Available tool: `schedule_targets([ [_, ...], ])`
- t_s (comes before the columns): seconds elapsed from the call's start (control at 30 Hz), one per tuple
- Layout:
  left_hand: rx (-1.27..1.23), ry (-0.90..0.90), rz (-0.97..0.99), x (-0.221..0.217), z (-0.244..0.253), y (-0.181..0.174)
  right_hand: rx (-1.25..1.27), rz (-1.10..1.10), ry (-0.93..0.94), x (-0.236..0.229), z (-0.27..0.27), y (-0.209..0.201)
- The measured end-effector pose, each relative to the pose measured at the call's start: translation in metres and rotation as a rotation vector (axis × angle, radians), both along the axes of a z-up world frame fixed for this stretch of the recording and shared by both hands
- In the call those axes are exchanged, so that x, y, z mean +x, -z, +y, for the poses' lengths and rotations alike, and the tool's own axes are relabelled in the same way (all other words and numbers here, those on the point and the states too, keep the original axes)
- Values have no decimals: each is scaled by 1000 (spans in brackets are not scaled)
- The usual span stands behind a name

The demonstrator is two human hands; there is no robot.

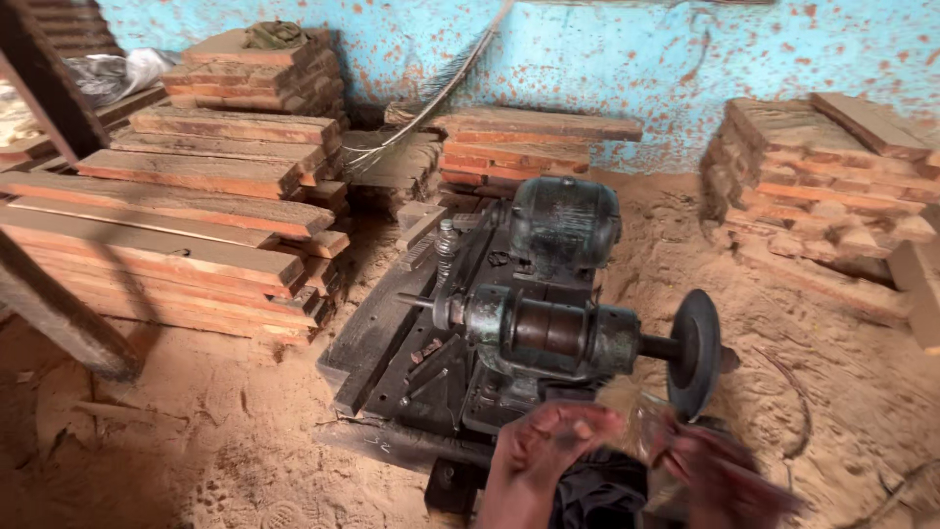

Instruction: The person cleans a stationary grinding machine using a cloth and a brush. They wipe the motor housing and the grinding wheel, then use the brush to sweep away sawdust from the machine's surface and the surrounding floor.

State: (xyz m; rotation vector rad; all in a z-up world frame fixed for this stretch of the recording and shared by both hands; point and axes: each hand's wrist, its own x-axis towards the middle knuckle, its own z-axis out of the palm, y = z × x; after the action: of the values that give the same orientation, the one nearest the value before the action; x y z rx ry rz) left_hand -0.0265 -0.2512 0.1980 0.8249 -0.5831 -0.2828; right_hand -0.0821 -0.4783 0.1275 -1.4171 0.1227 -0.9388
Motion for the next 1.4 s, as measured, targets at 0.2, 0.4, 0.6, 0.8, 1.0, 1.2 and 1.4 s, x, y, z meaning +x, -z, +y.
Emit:
schedule_targets([
  [0.2, -25, -137, 184, 24, 10, 32, 134, -145, -590, -31, 13, -8],
  [0.4, 80, -94, 425, -1, 15, 22, 6, 154, 59, -12, 31, -54],
  [0.6, 968, -195, -321, -8, 8, -38, -183, 533, -60, -13, 56, -95],
  [0.8, 575, -53, 65, -6, 4, -55, 329, 239, -370, -3, 28, -88],
  [1.0, 857, -890, -1169, -19, -20, -24, 590, -261, -959, 0, 53, -47],
  [1.2, 569, -484, -104, 50, 23, -10, 239, 207, -408, 8, 27, -70],
  [1.4, 649, -357, -396, 0, -26, 4, 625, -486, -1187, 9, 65, -51],
])
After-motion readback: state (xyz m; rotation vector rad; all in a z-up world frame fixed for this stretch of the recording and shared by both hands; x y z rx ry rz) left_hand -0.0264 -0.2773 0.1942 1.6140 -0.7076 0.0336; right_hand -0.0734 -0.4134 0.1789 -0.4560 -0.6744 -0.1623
